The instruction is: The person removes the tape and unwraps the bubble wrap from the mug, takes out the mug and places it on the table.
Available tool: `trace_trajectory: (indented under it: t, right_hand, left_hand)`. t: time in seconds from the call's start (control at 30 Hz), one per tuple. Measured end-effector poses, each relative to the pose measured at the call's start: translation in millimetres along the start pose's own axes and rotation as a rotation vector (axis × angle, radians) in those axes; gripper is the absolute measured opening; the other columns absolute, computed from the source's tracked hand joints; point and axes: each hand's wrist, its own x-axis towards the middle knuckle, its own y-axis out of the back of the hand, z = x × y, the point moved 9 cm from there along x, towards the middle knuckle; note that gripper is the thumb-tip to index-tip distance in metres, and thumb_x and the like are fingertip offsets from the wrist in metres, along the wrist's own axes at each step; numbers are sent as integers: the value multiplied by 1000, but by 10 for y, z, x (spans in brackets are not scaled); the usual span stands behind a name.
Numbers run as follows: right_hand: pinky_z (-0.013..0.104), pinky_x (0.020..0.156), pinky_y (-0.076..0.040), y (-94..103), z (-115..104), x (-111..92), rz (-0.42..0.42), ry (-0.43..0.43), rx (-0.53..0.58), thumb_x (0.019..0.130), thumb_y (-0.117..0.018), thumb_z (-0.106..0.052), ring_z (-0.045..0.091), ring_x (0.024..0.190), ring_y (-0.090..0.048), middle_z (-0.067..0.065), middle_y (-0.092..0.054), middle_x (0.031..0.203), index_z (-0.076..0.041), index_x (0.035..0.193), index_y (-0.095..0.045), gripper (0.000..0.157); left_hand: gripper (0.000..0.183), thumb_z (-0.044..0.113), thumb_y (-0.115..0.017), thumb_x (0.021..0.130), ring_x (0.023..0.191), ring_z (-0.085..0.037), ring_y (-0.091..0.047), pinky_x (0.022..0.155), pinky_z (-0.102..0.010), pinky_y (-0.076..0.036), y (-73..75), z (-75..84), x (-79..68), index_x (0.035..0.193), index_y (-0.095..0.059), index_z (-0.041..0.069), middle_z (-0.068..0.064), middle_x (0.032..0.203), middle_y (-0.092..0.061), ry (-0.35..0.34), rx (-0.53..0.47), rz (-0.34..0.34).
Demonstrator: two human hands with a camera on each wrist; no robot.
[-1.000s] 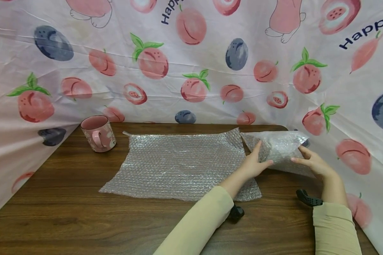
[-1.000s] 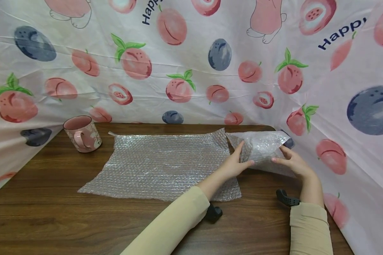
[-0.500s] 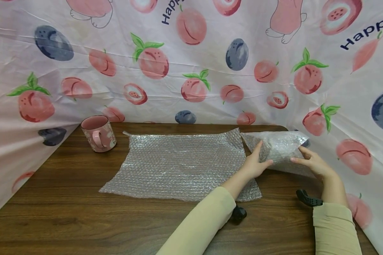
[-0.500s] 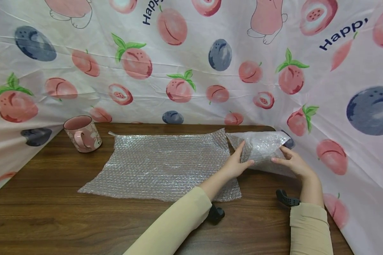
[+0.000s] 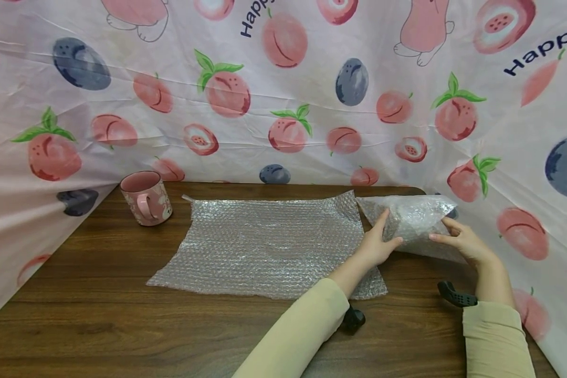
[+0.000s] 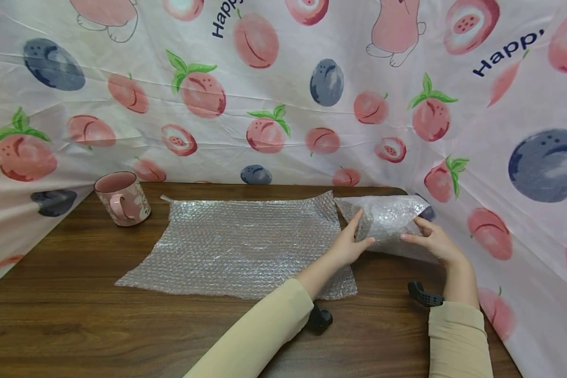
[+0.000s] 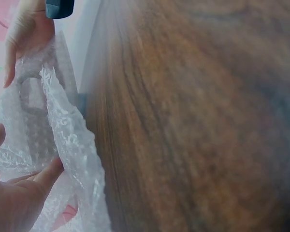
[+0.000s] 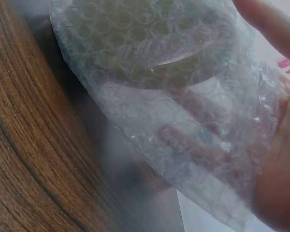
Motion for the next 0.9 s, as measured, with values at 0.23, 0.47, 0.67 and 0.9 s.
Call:
trace_trajectory:
  t: [0.23,0.47,0.67,0.9]
  right_hand:
    - [51,108,-24,26,14,-7,22,-8,-3,92,-64,-15,48,136,-12,36,-8,149,10,147,-10,81]
    - [9,81,-37,120,-85,-37,87,72,-24,91,-65,-13,6,122,-38,33,-21,148,3,148,-26,71]
    - [9,82,-37,147,-162,-68,103,114,-29,92,-65,-12,3,121,-38,-3,-42,140,-8,147,-38,61]
    - [9,80,-39,178,-238,-76,122,126,-52,91,-65,-13,-4,111,-44,-12,-49,130,-4,146,-39,61]
  left_hand:
    - [75,30,-63,94,133,-22,-38,103,-42,-38,9,39,-5,152,-18,38,4,152,-31,-17,-18,13]
    - [74,31,-63,94,131,-22,-42,101,-41,-40,35,115,8,152,-18,41,4,150,-34,-52,-6,41]
    - [74,24,-66,92,132,-19,-40,104,-35,-35,89,220,23,152,-24,34,3,150,-36,-104,-2,80]
    - [73,20,-67,92,130,-18,-41,103,-33,-36,141,314,19,152,-27,30,3,148,-39,-132,-2,101]
